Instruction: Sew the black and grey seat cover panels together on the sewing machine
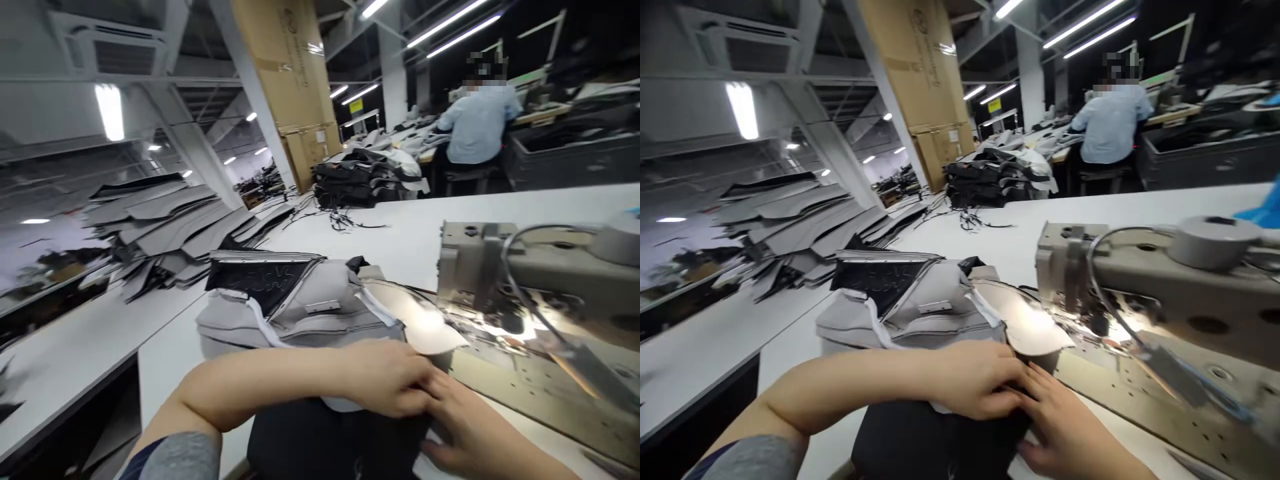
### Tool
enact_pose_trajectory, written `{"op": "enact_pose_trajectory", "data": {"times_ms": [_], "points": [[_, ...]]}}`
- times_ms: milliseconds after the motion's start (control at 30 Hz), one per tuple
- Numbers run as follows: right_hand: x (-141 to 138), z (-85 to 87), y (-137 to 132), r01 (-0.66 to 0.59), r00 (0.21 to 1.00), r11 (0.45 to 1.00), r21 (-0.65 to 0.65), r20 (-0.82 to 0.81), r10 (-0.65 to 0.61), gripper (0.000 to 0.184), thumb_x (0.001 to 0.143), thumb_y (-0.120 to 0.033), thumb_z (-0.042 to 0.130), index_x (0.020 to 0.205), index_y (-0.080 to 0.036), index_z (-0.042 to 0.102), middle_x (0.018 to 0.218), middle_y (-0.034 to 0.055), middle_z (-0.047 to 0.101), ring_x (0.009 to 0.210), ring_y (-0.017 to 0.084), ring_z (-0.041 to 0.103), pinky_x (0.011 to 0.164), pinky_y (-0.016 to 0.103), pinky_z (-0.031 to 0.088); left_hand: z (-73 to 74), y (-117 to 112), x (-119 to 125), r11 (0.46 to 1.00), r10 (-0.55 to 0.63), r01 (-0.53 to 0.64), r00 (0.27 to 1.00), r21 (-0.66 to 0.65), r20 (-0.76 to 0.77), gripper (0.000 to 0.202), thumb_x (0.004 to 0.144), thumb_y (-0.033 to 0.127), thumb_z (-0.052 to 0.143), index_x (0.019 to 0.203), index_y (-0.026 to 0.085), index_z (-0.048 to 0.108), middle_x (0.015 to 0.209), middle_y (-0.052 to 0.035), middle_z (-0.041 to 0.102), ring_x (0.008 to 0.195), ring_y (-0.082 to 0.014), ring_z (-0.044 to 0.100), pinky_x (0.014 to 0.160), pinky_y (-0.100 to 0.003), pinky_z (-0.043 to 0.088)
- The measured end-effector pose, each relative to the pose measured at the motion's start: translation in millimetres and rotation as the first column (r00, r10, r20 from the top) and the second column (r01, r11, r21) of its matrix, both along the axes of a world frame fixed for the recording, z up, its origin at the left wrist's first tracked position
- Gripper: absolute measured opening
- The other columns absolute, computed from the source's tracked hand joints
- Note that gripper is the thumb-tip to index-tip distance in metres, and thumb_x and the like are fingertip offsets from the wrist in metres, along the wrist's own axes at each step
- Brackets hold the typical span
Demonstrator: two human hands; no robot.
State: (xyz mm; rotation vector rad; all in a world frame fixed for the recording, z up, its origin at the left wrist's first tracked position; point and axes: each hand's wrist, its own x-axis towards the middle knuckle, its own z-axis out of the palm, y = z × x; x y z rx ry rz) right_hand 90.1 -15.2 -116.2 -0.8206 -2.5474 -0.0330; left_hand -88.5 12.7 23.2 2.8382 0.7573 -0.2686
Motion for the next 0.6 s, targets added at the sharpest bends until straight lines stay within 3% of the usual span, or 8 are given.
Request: {"op": "enact_pose_trajectory", "data": {"times_ms": [33,100,200,333,433,500,600], "points": [[0,0.4,-2,0.048,0.998,0.997,-0.060,-0.037,-0.051,0.042,0.066,-0.024,0.058,0.108,-0.024,0.066,0.113,0.0065,0.063,0.103,0.027,0.059,0.085,0.035,0.052,-5.0,3,19,0.991,-0.108,0.102,0.991,0.084,0.072,0.021,0.087,0.033,0.049,0.099,0.018,0.058,0.101,-0.0052,0.064,0.090,-0.0185,0.060,0.070,-0.027,0.047],[0,0.8,-5,0.081,0.995,0.990,-0.116,-0.056,-0.088,0.029,0.072,-0.025,0.063,0.100,-0.023,0.068,0.103,0.0045,0.066,0.094,0.024,0.062,0.081,0.031,0.053,-21.4,19,47,0.972,-0.177,0.177,0.984,0.153,-0.015,0.017,0.084,0.025,0.051,0.095,0.015,0.061,0.101,-0.0085,0.064,0.092,-0.0224,0.060,0.073,-0.032,0.048],[5,1.9,-4,0.032,0.999,0.993,-0.111,0.028,-0.029,0.035,0.082,-0.033,0.062,0.114,-0.019,0.063,0.119,0.0076,0.060,0.109,0.025,0.056,0.094,0.036,0.048,-47.1,62,65,0.993,0.025,0.010,0.956,0.118,-0.292,0.010,0.078,0.019,0.055,0.078,0.014,0.064,0.084,-0.0102,0.067,0.079,-0.0243,0.062,0.063,-0.033,0.048],[14,-0.7,4,0.099,0.995,0.991,-0.091,0.003,-0.100,0.037,0.086,-0.028,0.053,0.122,-0.018,0.058,0.128,0.0072,0.054,0.116,0.023,0.050,0.101,0.040,0.041,-60.2,110,65,0.983,0.134,-0.100,0.966,0.157,-0.221,0.014,0.074,0.019,0.056,0.082,0.014,0.065,0.083,-0.0089,0.067,0.074,-0.0237,0.062,0.060,-0.032,0.047],[23,-3.6,12,0.263,0.960,0.961,-0.085,-0.072,-0.269,0.040,0.081,-0.025,0.055,0.120,-0.016,0.058,0.125,0.0108,0.055,0.111,0.028,0.050,0.091,0.042,0.045,-58.6,109,60,0.983,0.125,-0.101,0.979,0.151,-0.162,0.020,0.082,0.026,0.048,0.079,0.017,0.065,0.077,-0.0049,0.067,0.068,-0.0205,0.061,0.057,-0.029,0.045],[29,-4.4,18,0.345,0.931,0.933,-0.106,-0.089,-0.354,0.036,0.080,-0.020,0.053,0.114,-0.015,0.060,0.119,0.0110,0.057,0.103,0.026,0.052,0.082,0.039,0.046,-59.8,96,56,0.994,0.035,-0.022,0.992,0.110,-0.118,0.034,0.088,0.041,0.043,0.076,0.018,0.065,0.075,-0.0043,0.066,0.068,-0.0202,0.061,0.057,-0.029,0.044],[34,-5.3,28,0.384,0.919,0.919,-0.093,-0.059,-0.390,0.036,0.078,-0.014,0.050,0.113,-0.014,0.058,0.116,0.0101,0.057,0.093,0.023,0.053,0.072,0.035,0.046,-67.7,73,55,0.993,-0.094,0.109,0.960,0.041,-0.263,0.055,0.082,0.064,0.044,0.073,0.014,0.066,0.071,-0.0089,0.066,0.069,-0.0234,0.062,0.063,-0.033,0.046]]}}
